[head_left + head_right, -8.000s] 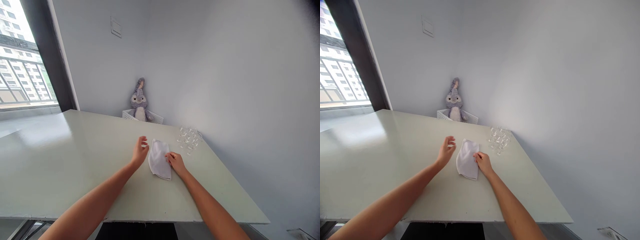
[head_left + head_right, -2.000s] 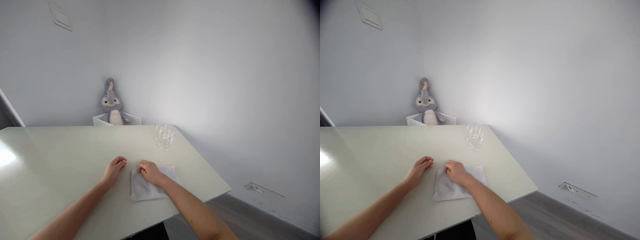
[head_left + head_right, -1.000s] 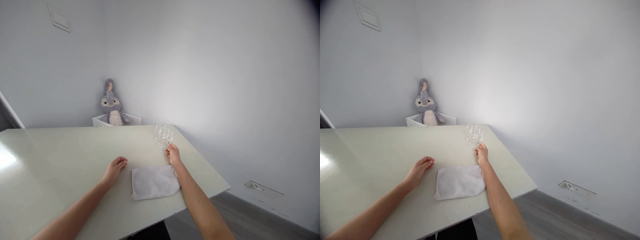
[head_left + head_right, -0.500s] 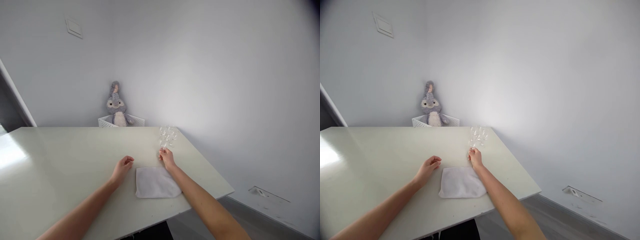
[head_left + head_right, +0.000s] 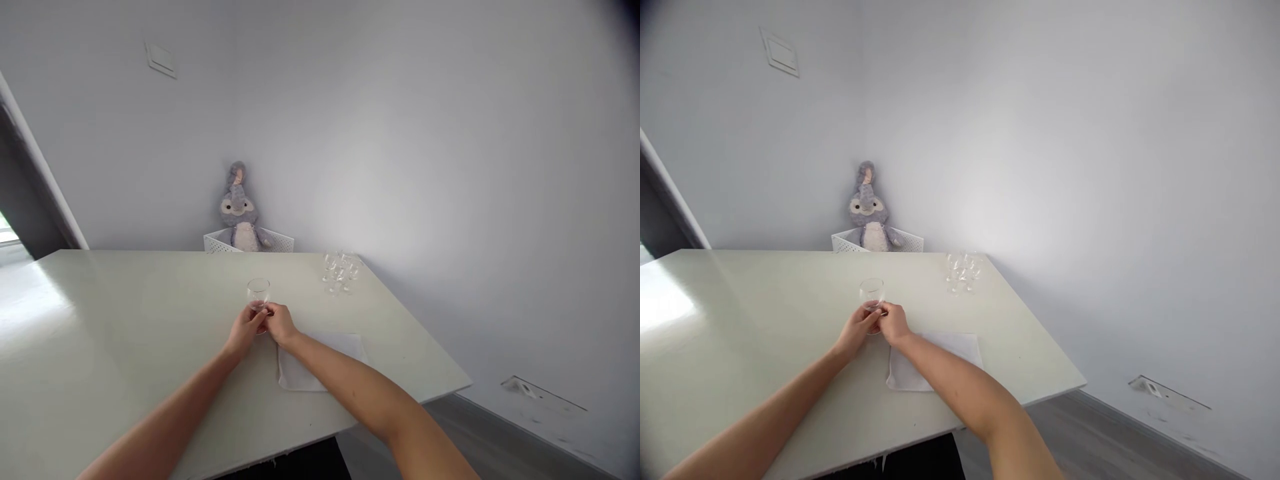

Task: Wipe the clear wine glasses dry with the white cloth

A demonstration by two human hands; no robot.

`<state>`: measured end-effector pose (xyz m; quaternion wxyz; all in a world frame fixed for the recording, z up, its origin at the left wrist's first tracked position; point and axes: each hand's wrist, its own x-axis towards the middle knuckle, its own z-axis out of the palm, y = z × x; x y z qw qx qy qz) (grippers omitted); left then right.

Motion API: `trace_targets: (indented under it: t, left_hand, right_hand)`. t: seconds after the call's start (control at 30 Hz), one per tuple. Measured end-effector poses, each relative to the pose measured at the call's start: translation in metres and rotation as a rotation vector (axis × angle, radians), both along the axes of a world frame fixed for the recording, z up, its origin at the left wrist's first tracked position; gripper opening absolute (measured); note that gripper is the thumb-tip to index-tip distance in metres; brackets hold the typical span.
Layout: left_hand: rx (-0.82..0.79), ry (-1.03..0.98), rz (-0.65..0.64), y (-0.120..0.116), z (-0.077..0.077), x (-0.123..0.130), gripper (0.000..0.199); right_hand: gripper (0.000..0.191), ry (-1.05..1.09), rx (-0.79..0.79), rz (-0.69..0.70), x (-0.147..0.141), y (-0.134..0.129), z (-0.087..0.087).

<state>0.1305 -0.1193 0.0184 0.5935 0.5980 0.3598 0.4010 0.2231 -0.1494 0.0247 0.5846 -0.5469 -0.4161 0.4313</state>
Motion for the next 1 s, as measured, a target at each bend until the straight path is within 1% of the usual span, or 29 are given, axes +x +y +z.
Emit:
trace_targets:
  t: [0.07,0.1,0.13,0.2,0.27,0.33,0.4,0.47,0.6,0.7,0.77,0.87,1.0]
  left_hand:
    - [0.041,0.000,0.097,0.006,0.000,-0.004,0.038]
    - [0.081,0.016,0.152,0.011,0.001,-0.008,0.034]
    - [0.120,0.047,0.210,0.016,0.004,-0.013,0.031]
    - [0.158,0.130,0.325,0.027,0.011,-0.024,0.026]
    - [0.144,0.188,0.428,0.038,0.017,-0.036,0.024]
    - [0.111,0.178,0.517,0.048,0.021,-0.047,0.022]
    - [0.090,0.144,0.572,0.055,0.021,-0.055,0.021]
    - [0.084,0.124,0.611,0.060,0.018,-0.061,0.022]
    - [0.087,0.114,0.665,0.067,0.010,-0.067,0.021]
    - [0.079,0.125,0.690,0.072,0.005,-0.071,0.018]
    - [0.067,0.141,0.719,0.076,0.002,-0.074,0.016]
    - [0.045,0.165,0.774,0.081,-0.001,-0.077,0.016]
    - [0.024,0.180,0.826,0.085,-0.004,-0.080,0.016]
  right_hand:
    - [0.022,-0.010,0.006,-0.038,0.009,-0.004,0.001]
    - [0.024,-0.014,0.010,-0.091,0.020,-0.008,0.001]
    - [0.026,-0.015,0.013,-0.165,0.035,-0.012,0.001]
    - [0.027,-0.006,0.017,-0.377,0.071,-0.020,0.001]
    - [0.032,0.019,0.004,-0.584,0.111,-0.027,0.000]
    - [0.034,0.051,-0.017,-0.709,0.143,-0.028,0.001]
    - [0.032,0.081,-0.030,-0.747,0.164,-0.023,0.001]
    - [0.028,0.111,-0.041,-0.723,0.173,-0.013,0.001]
    - [0.026,0.154,-0.067,-0.648,0.171,0.006,-0.002]
    - [0.027,0.155,-0.069,-0.657,0.164,0.015,-0.006]
    - [0.024,0.142,-0.054,-0.657,0.154,0.020,-0.008]
    - [0.020,0.111,-0.023,-0.569,0.126,0.031,-0.010]
    - [0.019,0.054,-0.015,-0.341,0.062,0.063,-0.007]
